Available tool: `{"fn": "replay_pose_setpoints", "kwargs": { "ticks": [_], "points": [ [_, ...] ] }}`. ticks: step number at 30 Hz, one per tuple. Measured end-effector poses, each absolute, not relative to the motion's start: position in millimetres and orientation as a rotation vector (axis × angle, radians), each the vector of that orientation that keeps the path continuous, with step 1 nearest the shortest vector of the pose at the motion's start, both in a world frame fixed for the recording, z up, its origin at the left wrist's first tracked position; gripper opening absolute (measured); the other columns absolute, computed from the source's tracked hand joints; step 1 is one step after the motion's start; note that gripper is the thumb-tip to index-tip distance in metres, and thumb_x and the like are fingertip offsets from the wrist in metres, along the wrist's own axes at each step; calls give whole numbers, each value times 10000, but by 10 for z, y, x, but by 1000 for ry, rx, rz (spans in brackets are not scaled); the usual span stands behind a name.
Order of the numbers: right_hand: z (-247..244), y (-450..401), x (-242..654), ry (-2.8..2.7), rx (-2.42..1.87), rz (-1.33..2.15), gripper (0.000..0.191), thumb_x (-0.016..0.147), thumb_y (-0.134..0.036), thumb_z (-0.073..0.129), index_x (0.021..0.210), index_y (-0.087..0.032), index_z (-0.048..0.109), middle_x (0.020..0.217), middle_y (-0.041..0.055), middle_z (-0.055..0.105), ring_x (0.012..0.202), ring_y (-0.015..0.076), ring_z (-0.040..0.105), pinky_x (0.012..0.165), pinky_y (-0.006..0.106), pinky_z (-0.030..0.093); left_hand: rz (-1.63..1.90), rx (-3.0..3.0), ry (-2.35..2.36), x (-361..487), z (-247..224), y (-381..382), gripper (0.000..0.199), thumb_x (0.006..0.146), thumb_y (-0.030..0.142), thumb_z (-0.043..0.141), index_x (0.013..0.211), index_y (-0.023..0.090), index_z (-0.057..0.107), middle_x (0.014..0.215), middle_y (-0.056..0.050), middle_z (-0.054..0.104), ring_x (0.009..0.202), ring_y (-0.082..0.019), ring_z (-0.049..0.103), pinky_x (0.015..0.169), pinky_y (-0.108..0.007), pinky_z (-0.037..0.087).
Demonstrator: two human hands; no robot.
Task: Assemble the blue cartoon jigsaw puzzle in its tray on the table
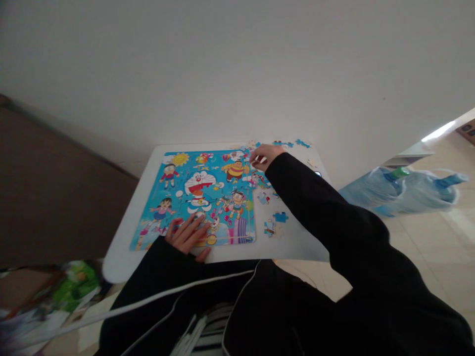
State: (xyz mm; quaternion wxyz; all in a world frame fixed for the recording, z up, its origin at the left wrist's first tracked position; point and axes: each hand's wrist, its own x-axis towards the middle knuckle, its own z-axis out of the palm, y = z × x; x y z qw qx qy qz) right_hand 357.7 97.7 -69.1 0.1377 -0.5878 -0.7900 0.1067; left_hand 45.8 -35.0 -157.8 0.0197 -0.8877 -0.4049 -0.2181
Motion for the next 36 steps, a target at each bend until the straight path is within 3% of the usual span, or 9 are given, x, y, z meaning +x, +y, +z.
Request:
{"fn": "replay_pose_setpoints", "kwargs": {
  "ticks": [4,8,14,18,24,31,36],
  "points": [
    [-919,38,3486,-2387,-1137,-14,243,834,-120,458,802,-208,682,867,26,678,771,112,607,704,238,490,-724,-2744,-1299,513,-1516,-389,428,770,394,539,1152,203,577,1235,-110,554,1189,-300,470,1056,-541,150],
    [-1297,-721,3489,-2326,-1158,-278,146,823,-109,537,829,-166,671,826,37,681,712,126,590,578,226,483,-861,-2832,-1188,782,-1466,-516,421,776,408,529,1144,210,584,1209,-74,579,1169,-285,491,1088,-536,83],
    [-1622,-1030,3555,-2121,-1266,-256,225,816,-59,521,954,-156,670,931,69,686,854,146,620,774,254,533,-944,-3096,-849,1496,-1505,-694,413,832,440,447,1172,233,556,1262,-25,539,1216,-224,446,1112,-489,-17],
    [-1658,-991,3580,-2015,-1307,-61,193,853,-144,498,926,-149,677,969,89,681,913,151,623,818,267,536,-859,-3125,-856,1724,-1587,-709,384,867,401,411,1170,215,556,1302,-70,500,1203,-198,460,1113,-466,25],
    [-1719,-837,3673,-1954,-1363,14,239,869,-161,475,1023,-171,658,999,77,682,964,154,622,877,294,522,-938,-3091,-844,1696,-1710,-686,335,863,366,417,1069,187,610,1210,-62,582,1141,-218,512,1112,-481,62],
    [-1608,-665,3746,-2013,-1320,-220,256,849,-88,479,1022,-133,661,1017,77,680,1025,163,597,899,280,513,-859,-3146,-856,1732,-1677,-670,340,874,363,415,1101,181,591,1122,-52,635,1093,-201,541,1117,-456,111],
    [-1649,-929,3750,-2095,-1242,-280,250,844,-110,502,1019,-186,664,1022,38,681,998,140,609,882,248,520,-953,-3053,-807,1779,-1748,-612,321,839,354,435,1031,173,617,1038,-72,659,1026,-210,571,1100,-477,157]
  ]
}}
